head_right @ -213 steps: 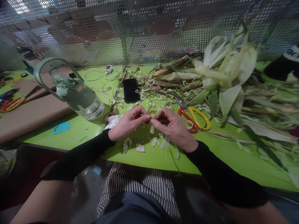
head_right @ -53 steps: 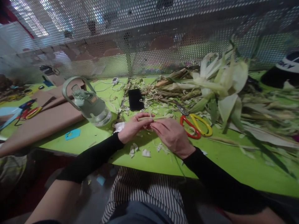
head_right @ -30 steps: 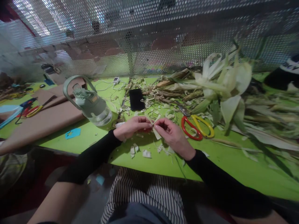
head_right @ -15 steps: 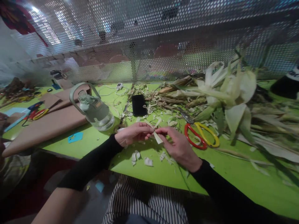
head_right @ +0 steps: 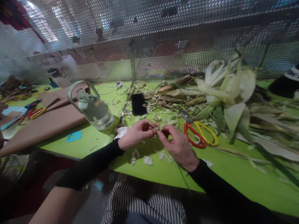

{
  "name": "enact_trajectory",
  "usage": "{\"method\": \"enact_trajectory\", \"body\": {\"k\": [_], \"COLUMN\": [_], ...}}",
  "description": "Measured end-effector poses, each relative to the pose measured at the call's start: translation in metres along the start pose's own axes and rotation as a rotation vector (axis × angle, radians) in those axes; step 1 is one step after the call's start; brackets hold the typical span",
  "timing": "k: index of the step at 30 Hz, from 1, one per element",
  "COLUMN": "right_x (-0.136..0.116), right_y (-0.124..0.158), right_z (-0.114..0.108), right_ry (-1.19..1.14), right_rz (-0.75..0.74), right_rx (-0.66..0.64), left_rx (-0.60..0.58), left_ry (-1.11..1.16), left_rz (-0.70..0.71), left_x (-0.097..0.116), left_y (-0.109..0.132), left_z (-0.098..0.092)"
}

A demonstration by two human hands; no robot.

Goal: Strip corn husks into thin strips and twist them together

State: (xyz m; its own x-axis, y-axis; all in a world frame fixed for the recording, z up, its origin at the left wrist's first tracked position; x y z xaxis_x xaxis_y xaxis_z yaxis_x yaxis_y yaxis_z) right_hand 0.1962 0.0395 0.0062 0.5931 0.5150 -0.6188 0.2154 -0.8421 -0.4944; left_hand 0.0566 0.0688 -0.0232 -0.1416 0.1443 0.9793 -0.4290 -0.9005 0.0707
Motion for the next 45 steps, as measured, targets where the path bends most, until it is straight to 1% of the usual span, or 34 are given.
{"method": "enact_trajectory", "body": {"k": [2,3,5,10,13,15,18,20,23,25,28,30,33,35,37,40,42,45], "right_x": [0.003,0.004,0.007,0.011,0.011,0.012,0.019,0.024,0.026,0.025,0.021,0.015,0.001,-0.008,-0.011,-0.006,0.002,0.015], "right_y": [0.0,0.0,0.0,0.001,0.001,0.001,0.0,-0.001,-0.004,-0.006,-0.004,-0.002,0.001,0.001,0.0,-0.002,-0.001,0.002], "right_z": [0.001,0.001,0.0,0.0,-0.002,-0.003,0.0,0.003,0.002,0.001,-0.001,-0.005,-0.011,-0.011,-0.008,-0.004,-0.002,0.002], "right_ry": [-0.022,-0.03,-0.046,-0.067,-0.067,-0.091,-0.219,-0.331,-0.439,-0.448,-0.412,-0.339,-0.149,-0.071,-0.064,-0.107,-0.148,-0.239], "right_rz": [0.054,0.071,0.09,0.101,0.092,0.116,0.212,0.283,0.31,0.281,0.2,0.093,-0.112,-0.209,-0.226,-0.131,-0.029,0.126], "right_rx": [0.004,0.006,0.01,-0.013,-0.012,-0.014,-0.073,-0.1,-0.067,-0.048,-0.038,-0.003,0.044,0.04,0.01,-0.036,-0.053,-0.059], "left_rx": [0.04,0.054,0.044,-0.035,-0.051,-0.043,-0.046,-0.091,-0.16,-0.165,-0.135,-0.112,-0.101,-0.082,-0.045,-0.003,0.012,0.002], "left_ry": [-0.112,-0.153,-0.173,-0.023,0.042,0.034,-0.03,-0.042,-0.009,0.026,0.114,0.174,0.213,0.172,0.074,-0.105,-0.227,-0.406], "left_rz": [0.077,0.094,0.077,-0.01,-0.008,0.002,0.026,0.035,-0.015,-0.059,-0.118,-0.172,-0.221,-0.198,-0.14,-0.043,0.041,0.168], "left_x": [0.002,0.002,0.0,-0.004,-0.005,-0.005,-0.003,0.0,0.004,0.006,0.005,-0.001,-0.009,-0.011,-0.01,-0.003,0.004,0.015], "left_y": [0.001,0.002,0.002,-0.001,-0.003,-0.003,-0.003,-0.001,0.001,0.003,0.006,0.006,0.004,0.001,-0.001,0.0,0.002,0.007], "left_z": [-0.002,-0.003,-0.003,-0.001,-0.001,-0.002,-0.003,-0.001,0.002,0.004,0.005,0.006,0.006,0.004,0.0,-0.003,-0.003,0.0]}}
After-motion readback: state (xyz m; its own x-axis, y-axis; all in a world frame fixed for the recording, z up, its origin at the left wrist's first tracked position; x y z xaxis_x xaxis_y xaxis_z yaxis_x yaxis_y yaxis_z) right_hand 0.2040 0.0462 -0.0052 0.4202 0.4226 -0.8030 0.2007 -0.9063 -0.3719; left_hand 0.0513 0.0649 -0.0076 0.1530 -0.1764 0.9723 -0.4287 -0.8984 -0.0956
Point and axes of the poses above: each hand's wrist, its own y-axis away from the middle knuckle, its own z-axis out of the palm, x = y × z, the point moved 7 cm from there along -y, towards the middle knuckle, and after that the axes turned 2 degrees about y, right-handed, at the moved point
